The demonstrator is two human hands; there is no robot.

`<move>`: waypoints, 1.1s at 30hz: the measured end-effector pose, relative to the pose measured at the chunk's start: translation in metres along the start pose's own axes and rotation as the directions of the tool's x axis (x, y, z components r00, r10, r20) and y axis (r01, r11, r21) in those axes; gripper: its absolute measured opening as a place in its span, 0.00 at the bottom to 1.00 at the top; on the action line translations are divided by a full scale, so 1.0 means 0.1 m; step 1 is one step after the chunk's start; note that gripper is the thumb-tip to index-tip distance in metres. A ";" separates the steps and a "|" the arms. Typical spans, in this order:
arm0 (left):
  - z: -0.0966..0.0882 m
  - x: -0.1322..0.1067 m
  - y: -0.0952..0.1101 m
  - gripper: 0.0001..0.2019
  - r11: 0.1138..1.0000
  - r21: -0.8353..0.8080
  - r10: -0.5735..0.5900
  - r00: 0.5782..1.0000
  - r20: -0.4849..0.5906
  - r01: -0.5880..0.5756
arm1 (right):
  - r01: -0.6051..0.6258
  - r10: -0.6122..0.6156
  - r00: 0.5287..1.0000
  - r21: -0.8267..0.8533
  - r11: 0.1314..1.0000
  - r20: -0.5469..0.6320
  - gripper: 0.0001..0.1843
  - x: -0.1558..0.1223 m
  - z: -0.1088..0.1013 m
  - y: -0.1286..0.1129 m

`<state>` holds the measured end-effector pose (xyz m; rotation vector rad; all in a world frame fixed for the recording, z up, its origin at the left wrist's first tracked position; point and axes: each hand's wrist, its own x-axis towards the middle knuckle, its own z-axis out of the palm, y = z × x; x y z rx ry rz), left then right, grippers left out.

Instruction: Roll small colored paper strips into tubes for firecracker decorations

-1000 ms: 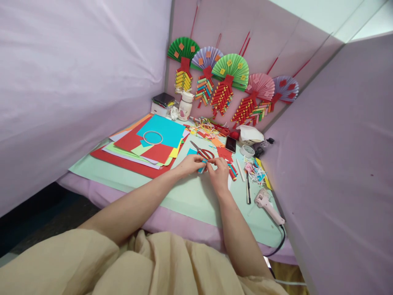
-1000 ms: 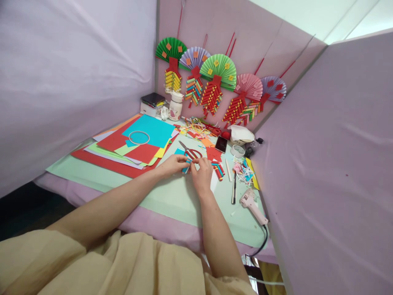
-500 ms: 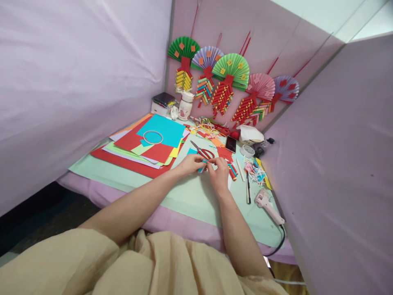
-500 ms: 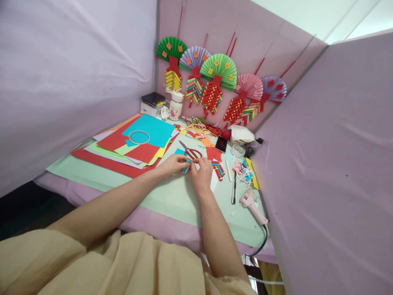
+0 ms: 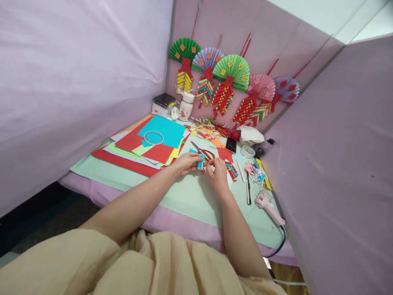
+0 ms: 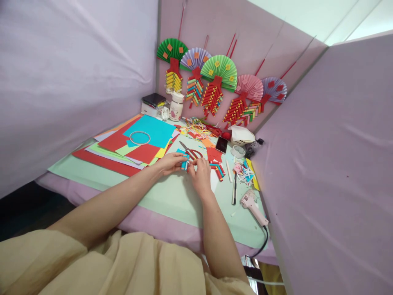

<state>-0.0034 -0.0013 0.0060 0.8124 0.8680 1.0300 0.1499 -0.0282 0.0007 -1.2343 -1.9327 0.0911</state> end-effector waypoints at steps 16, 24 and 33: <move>-0.05 0.07 0.02 0.03 0.993 -0.119 -0.030 0.998 -0.058 0.023 | -0.629 0.629 0.762 -0.404 0.664 -0.153 0.11 0.44 -1.76 1.46; -0.04 0.05 0.02 0.03 0.993 -0.102 -0.062 0.998 0.009 0.062 | -0.592 0.606 0.788 -0.404 0.697 -0.110 0.07 0.49 -1.57 1.35; -0.01 0.02 -0.01 0.05 0.981 -0.149 -0.090 0.974 0.207 0.123 | 0.102 -0.156 0.952 0.207 0.973 0.265 0.50 0.15 -0.31 0.04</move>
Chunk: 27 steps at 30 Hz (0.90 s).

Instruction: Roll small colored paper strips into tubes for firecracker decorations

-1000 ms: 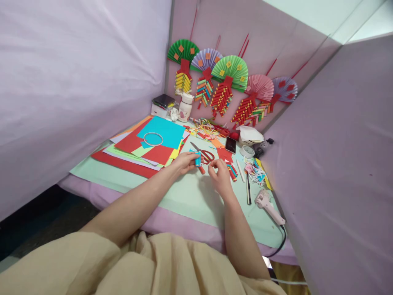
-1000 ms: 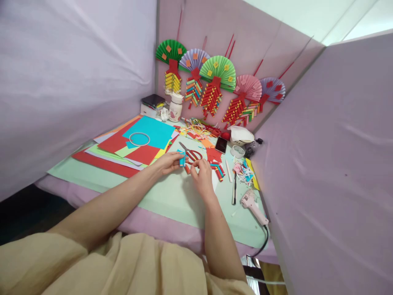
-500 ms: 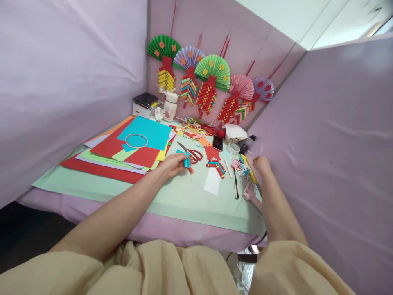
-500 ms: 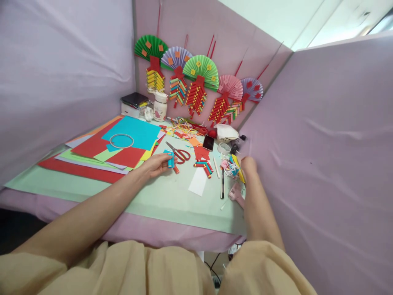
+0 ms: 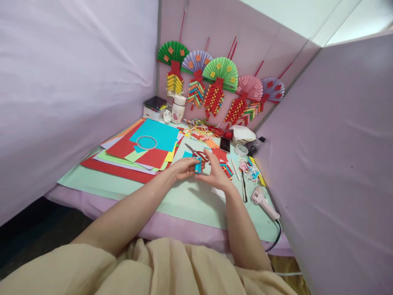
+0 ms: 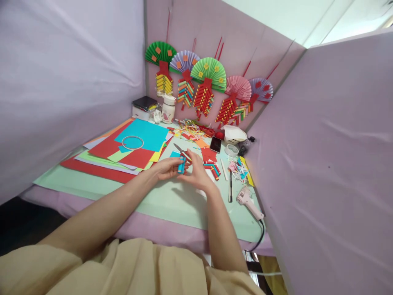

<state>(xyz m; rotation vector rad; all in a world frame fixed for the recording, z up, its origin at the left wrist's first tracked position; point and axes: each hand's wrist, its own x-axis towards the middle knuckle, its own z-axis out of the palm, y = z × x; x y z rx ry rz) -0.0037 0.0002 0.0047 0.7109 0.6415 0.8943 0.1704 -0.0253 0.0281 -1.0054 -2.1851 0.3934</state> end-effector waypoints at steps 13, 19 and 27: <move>-0.01 -0.03 -0.01 0.10 0.995 -0.046 -0.083 0.988 0.132 0.090 | -0.038 0.055 0.997 0.300 0.953 -0.049 0.46 -0.10 0.21 -0.06; -0.02 -0.02 -0.02 0.07 0.990 -0.068 -0.113 0.985 0.133 0.123 | -0.027 0.053 0.994 0.243 0.970 -0.098 0.45 -0.10 0.24 -0.08; 0.02 -0.07 0.00 0.07 0.980 -0.146 -0.105 0.977 0.187 0.134 | 0.019 0.044 0.988 0.402 0.916 -0.147 0.44 -0.10 0.29 -0.09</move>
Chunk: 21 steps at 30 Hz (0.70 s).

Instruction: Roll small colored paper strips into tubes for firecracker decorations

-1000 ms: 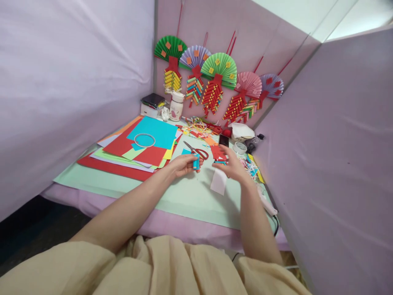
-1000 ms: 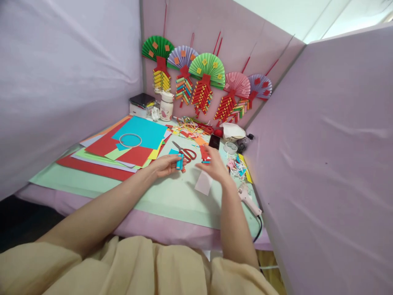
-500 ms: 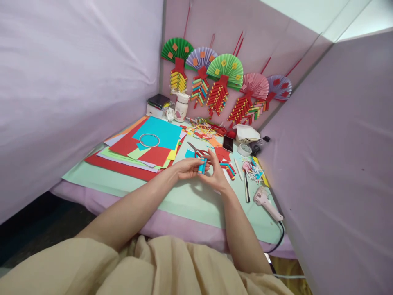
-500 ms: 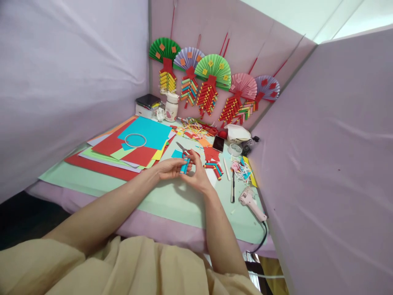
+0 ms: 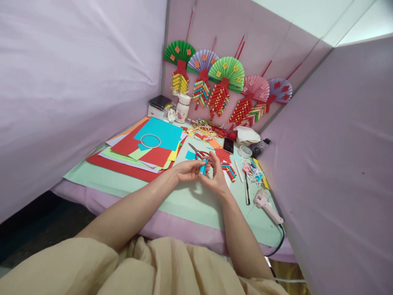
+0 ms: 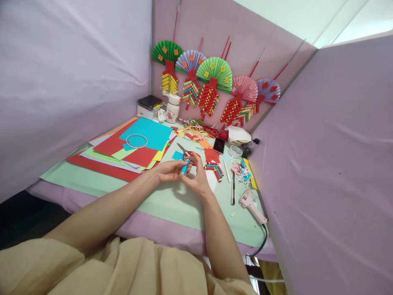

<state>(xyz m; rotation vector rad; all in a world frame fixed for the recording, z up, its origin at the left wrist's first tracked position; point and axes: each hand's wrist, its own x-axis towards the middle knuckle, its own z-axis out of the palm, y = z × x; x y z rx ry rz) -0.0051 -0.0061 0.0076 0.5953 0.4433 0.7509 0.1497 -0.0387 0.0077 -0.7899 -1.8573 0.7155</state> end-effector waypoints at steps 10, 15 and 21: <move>0.09 -0.04 -0.02 0.10 0.986 -0.164 0.059 0.991 0.121 -0.039 | -0.027 0.071 0.990 0.320 0.947 -0.126 0.42 0.00 0.10 0.01; 0.10 -0.06 -0.09 0.10 0.981 -0.181 0.100 0.987 0.124 -0.077 | -0.036 0.104 0.985 0.424 0.905 -0.138 0.41 -0.02 0.12 -0.09; 0.10 0.00 -0.18 0.06 0.965 -0.237 0.136 0.986 0.099 -0.110 | -0.027 0.102 0.984 0.446 0.895 -0.144 0.44 -0.01 0.13 -0.07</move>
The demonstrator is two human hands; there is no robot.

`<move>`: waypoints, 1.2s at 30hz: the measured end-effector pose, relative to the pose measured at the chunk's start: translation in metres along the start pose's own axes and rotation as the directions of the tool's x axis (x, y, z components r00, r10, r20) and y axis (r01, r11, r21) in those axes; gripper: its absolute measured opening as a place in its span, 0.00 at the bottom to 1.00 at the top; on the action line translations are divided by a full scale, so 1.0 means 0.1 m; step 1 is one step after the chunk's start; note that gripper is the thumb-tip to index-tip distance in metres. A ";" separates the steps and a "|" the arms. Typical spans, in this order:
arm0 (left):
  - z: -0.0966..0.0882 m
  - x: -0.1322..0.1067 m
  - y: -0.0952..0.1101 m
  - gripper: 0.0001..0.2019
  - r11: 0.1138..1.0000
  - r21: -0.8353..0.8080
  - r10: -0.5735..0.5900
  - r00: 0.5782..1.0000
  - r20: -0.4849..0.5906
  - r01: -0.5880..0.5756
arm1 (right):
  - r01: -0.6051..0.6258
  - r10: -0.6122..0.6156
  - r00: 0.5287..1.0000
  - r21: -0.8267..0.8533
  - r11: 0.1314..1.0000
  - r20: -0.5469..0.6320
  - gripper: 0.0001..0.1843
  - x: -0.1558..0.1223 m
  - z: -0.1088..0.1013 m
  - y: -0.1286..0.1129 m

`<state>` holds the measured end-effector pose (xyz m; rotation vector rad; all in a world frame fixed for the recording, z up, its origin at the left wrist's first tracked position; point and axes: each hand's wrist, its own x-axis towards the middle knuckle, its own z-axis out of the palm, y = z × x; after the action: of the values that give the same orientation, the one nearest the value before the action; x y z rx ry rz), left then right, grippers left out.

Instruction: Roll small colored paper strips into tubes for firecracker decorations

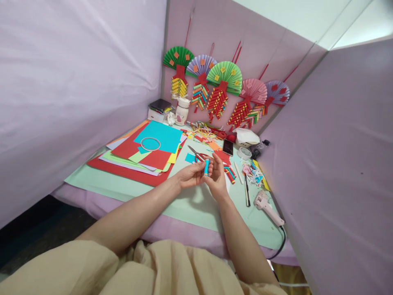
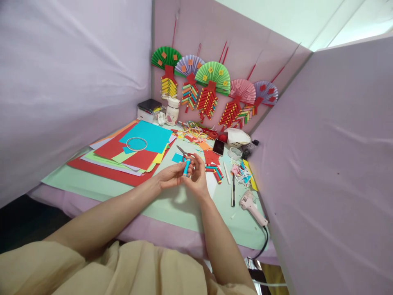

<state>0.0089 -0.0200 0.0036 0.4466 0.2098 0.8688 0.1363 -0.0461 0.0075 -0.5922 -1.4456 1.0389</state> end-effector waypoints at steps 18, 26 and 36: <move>0.13 -0.04 0.01 0.06 0.997 -0.040 -0.063 0.997 0.037 0.064 | -0.015 0.015 1.000 -0.084 0.996 -0.002 0.46 0.00 -0.02 0.00; 0.03 0.03 0.09 0.04 0.986 0.057 0.160 0.986 -0.053 -0.157 | -0.006 0.002 1.000 -0.183 0.983 -0.026 0.46 0.03 -0.09 0.08; 0.01 0.04 0.10 0.09 0.916 0.301 0.305 0.948 -0.092 -0.266 | -0.229 0.157 0.946 -0.239 0.944 -0.285 0.16 0.05 -0.13 0.08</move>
<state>0.0053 -0.0115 0.0090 0.7000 0.4069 1.1660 0.1466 -0.0346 0.0015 -1.0497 -1.3181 0.8794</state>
